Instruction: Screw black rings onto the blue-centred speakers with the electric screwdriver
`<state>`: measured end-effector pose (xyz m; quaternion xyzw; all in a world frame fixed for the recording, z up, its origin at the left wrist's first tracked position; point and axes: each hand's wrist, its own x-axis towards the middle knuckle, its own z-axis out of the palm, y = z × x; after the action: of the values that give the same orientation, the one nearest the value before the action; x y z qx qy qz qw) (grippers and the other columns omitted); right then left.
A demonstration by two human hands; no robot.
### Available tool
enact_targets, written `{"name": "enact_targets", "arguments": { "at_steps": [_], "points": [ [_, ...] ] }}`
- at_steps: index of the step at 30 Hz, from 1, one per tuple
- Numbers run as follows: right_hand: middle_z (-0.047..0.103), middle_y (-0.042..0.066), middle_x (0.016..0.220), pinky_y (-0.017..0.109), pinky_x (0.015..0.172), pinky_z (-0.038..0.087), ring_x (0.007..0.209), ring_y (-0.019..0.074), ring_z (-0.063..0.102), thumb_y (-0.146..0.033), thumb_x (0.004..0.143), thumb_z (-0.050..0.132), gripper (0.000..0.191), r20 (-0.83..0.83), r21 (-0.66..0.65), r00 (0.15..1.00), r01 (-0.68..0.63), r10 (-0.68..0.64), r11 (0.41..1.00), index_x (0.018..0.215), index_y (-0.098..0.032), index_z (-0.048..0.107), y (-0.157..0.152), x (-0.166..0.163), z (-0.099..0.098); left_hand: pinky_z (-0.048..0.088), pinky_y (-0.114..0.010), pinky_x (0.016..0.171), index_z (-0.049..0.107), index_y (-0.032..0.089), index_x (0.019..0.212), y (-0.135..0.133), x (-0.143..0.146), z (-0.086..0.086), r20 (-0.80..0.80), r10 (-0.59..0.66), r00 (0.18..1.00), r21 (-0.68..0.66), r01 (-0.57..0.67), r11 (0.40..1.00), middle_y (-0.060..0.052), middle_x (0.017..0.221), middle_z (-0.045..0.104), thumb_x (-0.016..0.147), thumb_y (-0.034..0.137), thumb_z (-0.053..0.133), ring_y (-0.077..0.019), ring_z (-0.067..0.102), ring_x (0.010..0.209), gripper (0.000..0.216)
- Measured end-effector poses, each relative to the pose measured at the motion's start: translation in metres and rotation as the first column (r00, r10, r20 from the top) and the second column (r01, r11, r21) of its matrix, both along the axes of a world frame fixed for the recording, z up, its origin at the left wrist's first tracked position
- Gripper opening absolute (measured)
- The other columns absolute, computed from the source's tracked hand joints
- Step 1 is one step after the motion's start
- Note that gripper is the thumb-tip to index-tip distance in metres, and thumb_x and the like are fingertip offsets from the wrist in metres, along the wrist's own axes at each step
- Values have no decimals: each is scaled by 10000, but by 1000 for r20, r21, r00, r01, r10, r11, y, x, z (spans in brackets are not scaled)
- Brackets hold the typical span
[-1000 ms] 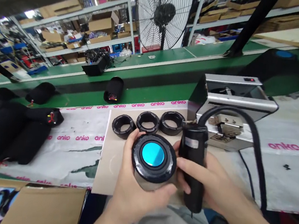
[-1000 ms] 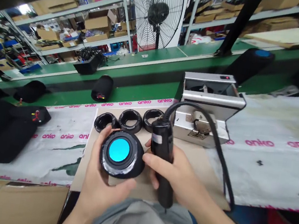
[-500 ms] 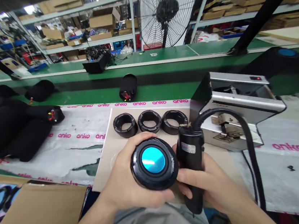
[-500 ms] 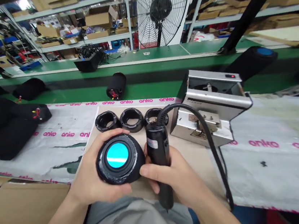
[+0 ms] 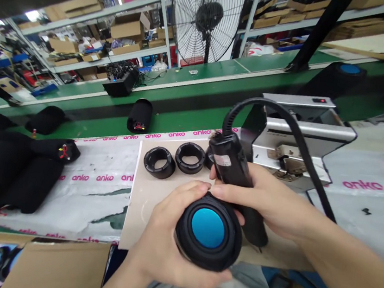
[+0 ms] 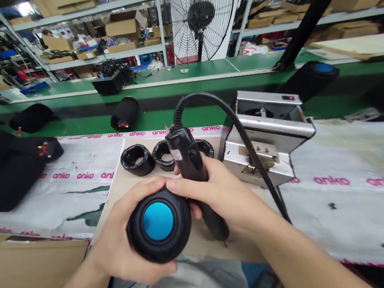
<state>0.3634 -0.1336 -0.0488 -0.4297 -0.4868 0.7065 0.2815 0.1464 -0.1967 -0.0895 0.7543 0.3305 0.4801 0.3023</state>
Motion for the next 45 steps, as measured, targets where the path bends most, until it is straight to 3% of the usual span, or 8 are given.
{"name": "enact_targets", "arguments": {
  "at_steps": [8, 11, 14, 17, 25, 34, 42, 45],
  "points": [
    [584, 11, 653, 193, 498, 432, 532, 108, 546, -660, 715, 831, 597, 287, 164, 953, -145, 93, 976, 946, -164, 594, 10, 0, 22, 559, -594, 1235, 399, 352, 1651, -11, 2, -6, -19, -7, 1000, -109, 4, 994, -121, 1610, 596, 598, 356, 1061, -429, 633, 1478, 1244],
    [569, -2, 644, 215, 519, 428, 517, 120, 547, -725, 693, 760, 688, 341, 230, 938, -22, -60, 973, 1053, -175, 557, 23, -6, 27, 553, -597, 1238, 391, 369, 1658, -17, 1, -12, -22, -5, 1000, -107, 3, 994, -123, 1628, 575, 608, 343, 1064, -433, 615, 1496, 1247],
    [660, 29, 856, 246, 531, 481, 529, 116, 590, -572, 707, 800, 651, 492, 363, 845, 17, -207, 932, 1164, -174, 561, 38, -16, 24, 542, -612, 1245, 399, 354, 1674, -17, 0, -16, -16, -11, 1000, -33, 10, 999, -135, 1630, 586, 613, 369, 1059, -447, 603, 1507, 1250],
    [724, 71, 1057, 260, 550, 512, 551, 112, 616, -405, 772, 838, 752, 629, 368, 754, -74, -189, 927, 1434, -201, 545, 47, -28, 20, 557, -601, 1235, 423, 341, 1675, -13, 0, -15, -20, -21, 1000, 5, 21, 1000, -138, 1618, 618, 631, 386, 1056, -439, 626, 1490, 1221],
    [674, 121, 1423, 392, 1051, 615, 1182, 211, 705, -219, 852, 858, 815, 762, 376, 637, -292, -114, 879, 1596, -208, 526, 57, -57, 15, 531, -632, 1252, 469, 303, 1639, 0, -3, -6, -7, -26, 1000, -18, 26, 1000, -163, 1614, 638, 627, 436, 1081, -453, 619, 1502, 1190],
    [779, 33, 1015, 264, 608, 527, 538, 132, 663, -454, 918, 771, 801, 804, 378, 548, -170, -232, 910, 1612, -251, 426, 44, -24, 26, 513, -580, 1254, 376, 287, 1652, 1, 5, 12, 112, 48, 992, -512, 16, 859, -158, 1678, 552, 614, 366, 1071, -433, 540, 1566, 1251],
    [758, 56, 1014, 261, 598, 474, 544, 125, 632, -382, 921, 761, 752, 867, 341, 432, -154, -247, 927, 1583, -203, 450, 42, -8, 5, 467, -579, 1282, 488, 302, 1558, -5, 4, 36, -142, 71, 987, -505, -134, 853, -95, 1593, 633, 699, 368, 1018, -385, 598, 1500, 1011],
    [743, 55, 1016, 249, 668, 495, 635, 116, 632, -355, 954, 731, 679, 856, 383, 432, -158, -285, 910, 1555, -172, 473, 42, -8, -1, 479, -566, 1270, 473, 303, 1565, -4, 3, 37, -86, 54, 995, -585, -94, 806, -107, 1615, 604, 651, 382, 1048, -400, 575, 1520, 1083]
  ]
}}
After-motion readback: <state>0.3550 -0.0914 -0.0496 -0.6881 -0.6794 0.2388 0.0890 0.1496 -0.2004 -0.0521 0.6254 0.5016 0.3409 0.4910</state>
